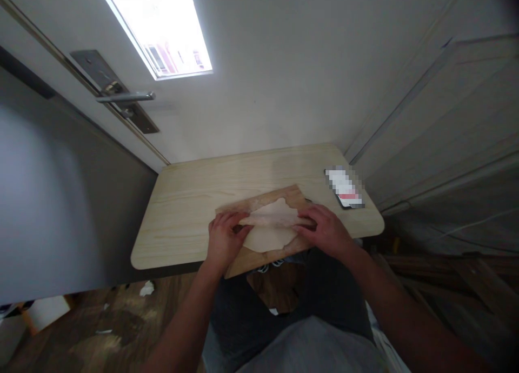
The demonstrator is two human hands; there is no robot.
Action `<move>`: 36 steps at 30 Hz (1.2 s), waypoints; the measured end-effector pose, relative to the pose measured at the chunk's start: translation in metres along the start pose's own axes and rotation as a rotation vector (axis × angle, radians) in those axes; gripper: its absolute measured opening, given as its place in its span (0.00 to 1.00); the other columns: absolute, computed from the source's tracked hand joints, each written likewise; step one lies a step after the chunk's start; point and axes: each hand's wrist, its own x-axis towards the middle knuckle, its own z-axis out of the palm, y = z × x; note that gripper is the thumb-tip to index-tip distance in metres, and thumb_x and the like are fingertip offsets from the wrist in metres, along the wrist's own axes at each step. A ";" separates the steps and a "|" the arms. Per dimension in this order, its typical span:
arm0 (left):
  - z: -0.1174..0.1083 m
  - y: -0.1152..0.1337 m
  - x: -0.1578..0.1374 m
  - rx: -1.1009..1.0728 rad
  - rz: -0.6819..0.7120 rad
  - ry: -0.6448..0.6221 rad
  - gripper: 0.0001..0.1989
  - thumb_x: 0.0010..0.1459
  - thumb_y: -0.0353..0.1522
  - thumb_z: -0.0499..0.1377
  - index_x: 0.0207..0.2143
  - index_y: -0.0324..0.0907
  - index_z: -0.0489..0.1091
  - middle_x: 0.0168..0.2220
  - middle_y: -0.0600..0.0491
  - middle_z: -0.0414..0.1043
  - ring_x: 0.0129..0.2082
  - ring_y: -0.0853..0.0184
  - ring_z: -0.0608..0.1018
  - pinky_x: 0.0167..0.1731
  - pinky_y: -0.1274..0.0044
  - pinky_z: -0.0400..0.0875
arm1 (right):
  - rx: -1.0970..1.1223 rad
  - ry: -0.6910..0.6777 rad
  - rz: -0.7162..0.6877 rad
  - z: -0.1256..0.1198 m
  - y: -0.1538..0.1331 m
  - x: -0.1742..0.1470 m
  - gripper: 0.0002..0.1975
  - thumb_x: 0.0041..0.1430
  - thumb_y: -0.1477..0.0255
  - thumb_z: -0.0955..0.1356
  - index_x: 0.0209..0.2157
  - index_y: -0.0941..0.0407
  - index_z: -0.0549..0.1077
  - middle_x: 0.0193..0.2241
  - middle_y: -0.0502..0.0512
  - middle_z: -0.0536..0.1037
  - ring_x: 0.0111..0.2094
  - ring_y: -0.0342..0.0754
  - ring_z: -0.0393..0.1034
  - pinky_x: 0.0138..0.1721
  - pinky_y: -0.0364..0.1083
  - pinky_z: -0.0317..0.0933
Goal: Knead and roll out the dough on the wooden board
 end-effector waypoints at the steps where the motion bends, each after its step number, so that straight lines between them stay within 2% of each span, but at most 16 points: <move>1: 0.002 0.004 0.000 0.008 0.006 -0.009 0.14 0.56 0.37 0.66 0.47 0.52 0.77 0.48 0.52 0.77 0.51 0.57 0.73 0.53 0.62 0.66 | 0.012 0.003 0.006 -0.003 0.003 -0.002 0.13 0.57 0.61 0.71 0.40 0.54 0.76 0.40 0.57 0.78 0.45 0.54 0.70 0.50 0.54 0.64; 8: 0.016 0.021 0.009 0.055 0.046 -0.001 0.15 0.55 0.39 0.67 0.46 0.53 0.77 0.50 0.50 0.73 0.52 0.55 0.71 0.54 0.61 0.63 | 0.091 0.034 0.091 -0.011 0.027 -0.016 0.15 0.57 0.57 0.71 0.40 0.53 0.76 0.38 0.57 0.77 0.43 0.53 0.72 0.48 0.53 0.65; 15: 0.015 0.037 0.018 0.015 0.108 -0.070 0.16 0.55 0.40 0.66 0.47 0.51 0.76 0.51 0.50 0.73 0.53 0.56 0.71 0.56 0.61 0.63 | 0.108 -0.024 0.205 -0.019 0.035 -0.026 0.19 0.56 0.55 0.71 0.42 0.55 0.75 0.40 0.56 0.77 0.40 0.51 0.72 0.43 0.49 0.65; 19: 0.014 0.046 0.034 -0.068 0.112 -0.072 0.11 0.60 0.42 0.61 0.36 0.46 0.78 0.48 0.50 0.74 0.51 0.59 0.73 0.55 0.64 0.65 | 0.114 -0.058 0.223 -0.020 0.036 -0.029 0.19 0.55 0.54 0.70 0.39 0.55 0.76 0.38 0.55 0.78 0.39 0.51 0.72 0.41 0.49 0.64; 21: 0.019 0.050 0.047 -0.068 0.093 -0.053 0.13 0.63 0.41 0.57 0.31 0.44 0.76 0.45 0.49 0.75 0.49 0.60 0.74 0.52 0.66 0.67 | 0.109 -0.060 0.215 -0.020 0.036 -0.029 0.19 0.56 0.53 0.70 0.38 0.55 0.76 0.37 0.55 0.78 0.38 0.50 0.72 0.41 0.49 0.64; 22: 0.023 0.052 0.054 -0.050 0.082 -0.033 0.14 0.64 0.40 0.56 0.32 0.43 0.75 0.44 0.49 0.75 0.47 0.60 0.74 0.51 0.66 0.67 | 0.112 -0.062 0.212 -0.019 0.036 -0.029 0.19 0.56 0.53 0.69 0.38 0.55 0.76 0.37 0.55 0.77 0.38 0.50 0.72 0.41 0.49 0.64; 24: 0.033 0.055 0.065 0.001 0.086 -0.021 0.12 0.66 0.38 0.54 0.40 0.43 0.74 0.44 0.48 0.75 0.47 0.60 0.74 0.51 0.67 0.67 | 0.119 -0.051 0.209 -0.019 0.036 -0.029 0.19 0.57 0.53 0.69 0.38 0.54 0.75 0.37 0.55 0.77 0.38 0.50 0.72 0.41 0.48 0.64; 28: 0.052 0.061 0.076 0.106 0.109 -0.053 0.17 0.68 0.39 0.50 0.54 0.45 0.68 0.54 0.47 0.71 0.55 0.58 0.70 0.56 0.64 0.61 | 0.112 -0.015 0.227 -0.017 0.036 -0.030 0.19 0.57 0.53 0.68 0.39 0.54 0.75 0.37 0.55 0.77 0.38 0.50 0.72 0.40 0.48 0.64; 33: 0.054 0.064 0.073 0.190 0.140 -0.099 0.18 0.69 0.41 0.46 0.56 0.49 0.67 0.57 0.49 0.69 0.58 0.56 0.68 0.60 0.59 0.53 | 0.048 -0.047 0.257 -0.013 0.036 -0.033 0.21 0.61 0.50 0.64 0.38 0.54 0.73 0.35 0.55 0.76 0.36 0.50 0.71 0.38 0.47 0.62; 36: 0.051 0.067 0.074 0.235 0.138 -0.123 0.19 0.69 0.42 0.44 0.54 0.49 0.68 0.53 0.47 0.71 0.54 0.55 0.69 0.56 0.60 0.57 | 0.001 -0.045 0.243 -0.013 0.034 -0.033 0.23 0.61 0.48 0.64 0.37 0.54 0.72 0.34 0.55 0.76 0.35 0.50 0.71 0.37 0.47 0.61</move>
